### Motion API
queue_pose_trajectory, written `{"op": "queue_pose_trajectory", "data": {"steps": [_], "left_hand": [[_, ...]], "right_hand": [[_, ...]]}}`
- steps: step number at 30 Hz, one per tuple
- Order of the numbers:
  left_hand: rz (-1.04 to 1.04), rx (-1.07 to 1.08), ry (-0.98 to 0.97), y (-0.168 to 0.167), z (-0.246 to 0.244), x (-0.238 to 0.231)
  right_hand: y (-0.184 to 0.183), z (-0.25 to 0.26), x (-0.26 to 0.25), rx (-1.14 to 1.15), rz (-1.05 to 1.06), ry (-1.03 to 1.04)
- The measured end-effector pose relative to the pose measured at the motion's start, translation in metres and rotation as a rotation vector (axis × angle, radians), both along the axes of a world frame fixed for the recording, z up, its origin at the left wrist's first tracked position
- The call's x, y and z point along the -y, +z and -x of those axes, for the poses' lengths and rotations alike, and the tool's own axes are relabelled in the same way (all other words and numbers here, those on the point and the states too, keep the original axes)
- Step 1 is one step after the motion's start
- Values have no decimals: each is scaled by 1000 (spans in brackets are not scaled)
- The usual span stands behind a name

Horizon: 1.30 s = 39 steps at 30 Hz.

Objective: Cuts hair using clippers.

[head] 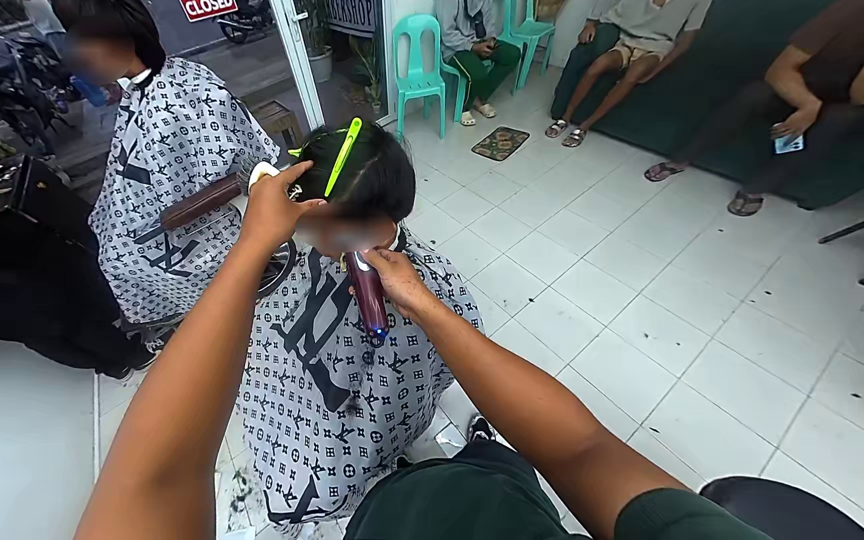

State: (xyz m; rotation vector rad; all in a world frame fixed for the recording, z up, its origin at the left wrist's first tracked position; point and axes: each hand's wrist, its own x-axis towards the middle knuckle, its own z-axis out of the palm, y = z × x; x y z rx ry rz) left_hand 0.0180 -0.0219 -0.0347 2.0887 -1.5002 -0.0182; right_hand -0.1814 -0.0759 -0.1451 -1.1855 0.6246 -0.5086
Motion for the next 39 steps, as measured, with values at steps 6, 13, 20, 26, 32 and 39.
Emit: {"op": "queue_pose_trajectory", "data": {"steps": [6,13,20,26,32,39], "left_hand": [[-13,-3,5,2,1,1],[-28,1,14,2,0,1],[-28,16,9,1,-1,2],[-22,3,13,2,1,0],[-17,-22,21,2,3,-1],[-19,-1,24,1,3,-2]], "right_hand": [[-4,0,-4,-4,141,-13],[-4,-4,-4,-1,-68,26],[-2,-8,-6,37,32,-27],[-3,-6,-3,4,89,7],[-3,-9,1,-74,108,18],[-2,-8,2,-74,159,18]]}}
